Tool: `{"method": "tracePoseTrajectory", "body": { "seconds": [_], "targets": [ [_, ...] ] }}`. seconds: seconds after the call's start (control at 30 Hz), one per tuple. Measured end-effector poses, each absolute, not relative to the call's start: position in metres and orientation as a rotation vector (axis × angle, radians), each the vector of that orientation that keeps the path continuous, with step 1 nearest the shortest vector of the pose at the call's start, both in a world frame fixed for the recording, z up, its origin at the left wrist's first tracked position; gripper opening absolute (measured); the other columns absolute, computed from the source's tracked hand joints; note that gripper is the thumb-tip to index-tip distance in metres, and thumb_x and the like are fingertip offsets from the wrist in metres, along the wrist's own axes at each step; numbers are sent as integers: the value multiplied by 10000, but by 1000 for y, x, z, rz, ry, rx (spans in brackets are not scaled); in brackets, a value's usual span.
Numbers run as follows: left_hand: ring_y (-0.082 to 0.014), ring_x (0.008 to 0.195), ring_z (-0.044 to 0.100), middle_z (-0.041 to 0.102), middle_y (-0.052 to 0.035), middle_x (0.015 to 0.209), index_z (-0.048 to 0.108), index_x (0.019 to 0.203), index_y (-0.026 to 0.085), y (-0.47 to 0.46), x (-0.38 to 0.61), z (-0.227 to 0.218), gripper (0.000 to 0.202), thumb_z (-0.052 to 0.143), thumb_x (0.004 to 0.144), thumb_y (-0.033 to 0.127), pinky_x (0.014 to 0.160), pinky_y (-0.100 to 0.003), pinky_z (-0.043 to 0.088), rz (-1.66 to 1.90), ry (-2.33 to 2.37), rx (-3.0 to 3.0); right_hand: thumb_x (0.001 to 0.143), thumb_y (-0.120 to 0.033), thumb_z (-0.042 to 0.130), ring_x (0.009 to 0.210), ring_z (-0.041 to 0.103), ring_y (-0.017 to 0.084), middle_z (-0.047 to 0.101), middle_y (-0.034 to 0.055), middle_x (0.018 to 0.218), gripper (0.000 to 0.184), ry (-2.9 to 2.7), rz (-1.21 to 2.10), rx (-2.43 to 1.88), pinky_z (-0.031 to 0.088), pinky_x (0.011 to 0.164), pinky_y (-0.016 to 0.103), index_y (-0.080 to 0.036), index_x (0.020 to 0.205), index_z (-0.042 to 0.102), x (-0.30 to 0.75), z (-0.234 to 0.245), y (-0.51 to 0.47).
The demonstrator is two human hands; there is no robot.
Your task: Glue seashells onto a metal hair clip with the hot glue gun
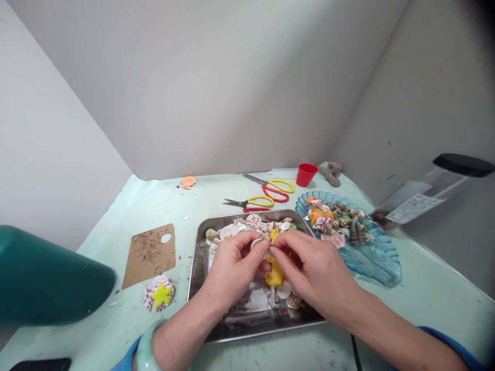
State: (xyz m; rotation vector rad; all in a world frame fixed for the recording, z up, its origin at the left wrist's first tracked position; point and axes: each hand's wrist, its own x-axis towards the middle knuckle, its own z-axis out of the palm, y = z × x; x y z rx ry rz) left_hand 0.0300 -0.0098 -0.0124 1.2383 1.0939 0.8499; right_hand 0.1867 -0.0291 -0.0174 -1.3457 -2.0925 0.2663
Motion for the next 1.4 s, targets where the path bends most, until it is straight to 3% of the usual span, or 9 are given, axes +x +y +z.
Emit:
{"method": "tracePoseTrajectory", "body": {
  "seconds": [0.1, 1.03, 1.4],
  "targets": [
    [-87, 531, 567, 589, 31, 636, 600, 878, 158, -10, 30, -12, 172, 582, 796, 308, 542, -206, 481, 862, 1102, 1225, 885, -212, 470, 571, 481, 118, 563, -8, 685, 149, -2092, 239, -1359, 310, 549, 257, -186, 758, 544, 188, -18, -28],
    [-88, 516, 556, 564, 38, 619, 569, 771, 158, -10, 28, -12, 153, 576, 800, 309, 519, -204, 446, 884, 1101, 1265, 890, -199, 451, 596, 495, 132, 563, 3, 685, 160, -2136, 267, -1342, 341, 565, 261, -185, 770, 555, 187, -16, -30],
    [-93, 524, 562, 584, 28, 620, 628, 884, 156, -11, 31, -9, 189, 600, 778, 311, 531, -210, 477, 880, 1100, 1233, 888, -205, 458, 572, 501, 125, 579, 0, 690, 155, -2095, 232, -1363, 335, 545, 259, -188, 765, 552, 187, -17, -29]
  ]
}}
